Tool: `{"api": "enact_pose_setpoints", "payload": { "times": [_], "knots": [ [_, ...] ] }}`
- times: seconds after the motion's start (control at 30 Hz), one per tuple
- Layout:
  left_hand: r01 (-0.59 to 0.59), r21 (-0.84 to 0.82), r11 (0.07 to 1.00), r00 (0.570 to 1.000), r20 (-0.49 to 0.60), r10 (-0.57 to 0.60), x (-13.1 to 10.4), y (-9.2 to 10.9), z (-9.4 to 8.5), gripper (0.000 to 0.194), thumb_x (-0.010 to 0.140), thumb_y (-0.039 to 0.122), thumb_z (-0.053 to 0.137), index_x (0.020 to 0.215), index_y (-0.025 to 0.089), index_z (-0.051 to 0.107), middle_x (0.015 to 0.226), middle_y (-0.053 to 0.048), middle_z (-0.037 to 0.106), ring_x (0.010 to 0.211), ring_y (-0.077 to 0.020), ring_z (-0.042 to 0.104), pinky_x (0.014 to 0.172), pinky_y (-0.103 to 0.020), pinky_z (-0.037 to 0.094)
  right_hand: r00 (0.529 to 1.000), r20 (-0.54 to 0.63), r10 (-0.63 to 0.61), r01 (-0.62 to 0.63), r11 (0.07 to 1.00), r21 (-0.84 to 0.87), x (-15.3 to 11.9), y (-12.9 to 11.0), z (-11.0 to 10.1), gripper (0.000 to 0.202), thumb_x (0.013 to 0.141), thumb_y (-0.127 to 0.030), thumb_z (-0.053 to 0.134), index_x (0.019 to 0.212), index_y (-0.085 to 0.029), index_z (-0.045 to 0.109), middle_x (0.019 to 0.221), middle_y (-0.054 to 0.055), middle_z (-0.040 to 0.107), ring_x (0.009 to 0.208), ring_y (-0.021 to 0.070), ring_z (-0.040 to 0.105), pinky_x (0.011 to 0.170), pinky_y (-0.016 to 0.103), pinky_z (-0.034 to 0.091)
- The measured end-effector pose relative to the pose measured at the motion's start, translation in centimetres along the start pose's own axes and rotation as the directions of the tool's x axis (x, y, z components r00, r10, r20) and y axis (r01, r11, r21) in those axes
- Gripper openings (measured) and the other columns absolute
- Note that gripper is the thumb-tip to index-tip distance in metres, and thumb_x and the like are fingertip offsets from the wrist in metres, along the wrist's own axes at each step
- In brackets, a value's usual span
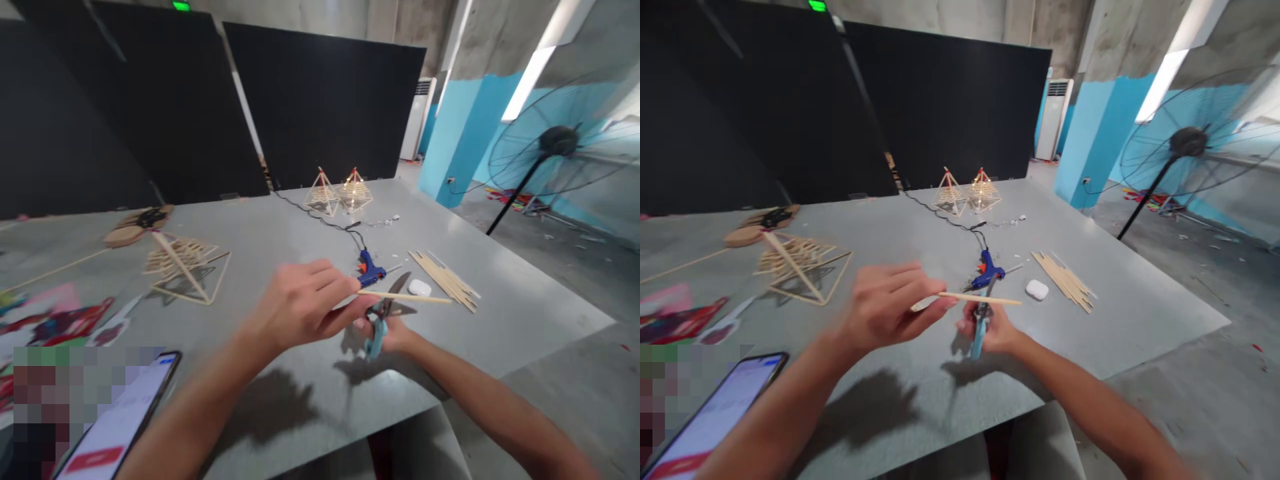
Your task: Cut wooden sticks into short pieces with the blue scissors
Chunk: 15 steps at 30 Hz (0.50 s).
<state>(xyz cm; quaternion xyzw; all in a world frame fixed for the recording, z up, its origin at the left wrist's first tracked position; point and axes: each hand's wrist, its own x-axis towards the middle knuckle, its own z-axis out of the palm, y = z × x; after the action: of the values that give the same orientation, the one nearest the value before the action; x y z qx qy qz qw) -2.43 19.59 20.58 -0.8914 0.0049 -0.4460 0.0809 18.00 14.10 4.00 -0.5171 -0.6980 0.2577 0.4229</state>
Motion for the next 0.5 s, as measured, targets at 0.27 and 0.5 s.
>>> {"api": "enact_pose_setpoints", "payload": {
  "times": [0.27, 0.5],
  "knots": [
    [0.202, -0.140, 0.969, 0.953, -0.199, -0.227, 0.7, 0.8, -4.4, 0.024, 0.110, 0.026, 0.067, 0.088, 0.018, 0.071, 0.061, 0.007, 0.056, 0.050, -0.0073, 0.041, 0.050, -0.025, 0.032, 0.959, 0.256, 0.118, 0.067, 0.786, -0.615, -0.6, -1.8, -3.4, 0.003, 0.083, -0.019, 0.065, 0.080, -0.019, 0.066, 0.080, 0.006, 0.069, 0.077, 0.0213, 0.063, 0.070, 0.031, 0.045],
    [0.242, -0.228, 0.943, 0.957, -0.107, -0.271, 0.7, 2.6, -6.5, 0.023, 0.112, 0.020, 0.057, 0.127, 0.017, 0.073, 0.074, 0.006, 0.072, 0.054, -0.0071, 0.052, 0.058, -0.023, 0.042, 0.898, 0.331, 0.291, 0.158, 0.489, -0.858, -3.8, -3.3, -5.8, 0.013, 0.078, -0.009, 0.068, 0.087, -0.016, 0.074, 0.090, 0.015, 0.078, 0.084, 0.0280, 0.072, 0.073, 0.033, 0.046]
  ]
}}
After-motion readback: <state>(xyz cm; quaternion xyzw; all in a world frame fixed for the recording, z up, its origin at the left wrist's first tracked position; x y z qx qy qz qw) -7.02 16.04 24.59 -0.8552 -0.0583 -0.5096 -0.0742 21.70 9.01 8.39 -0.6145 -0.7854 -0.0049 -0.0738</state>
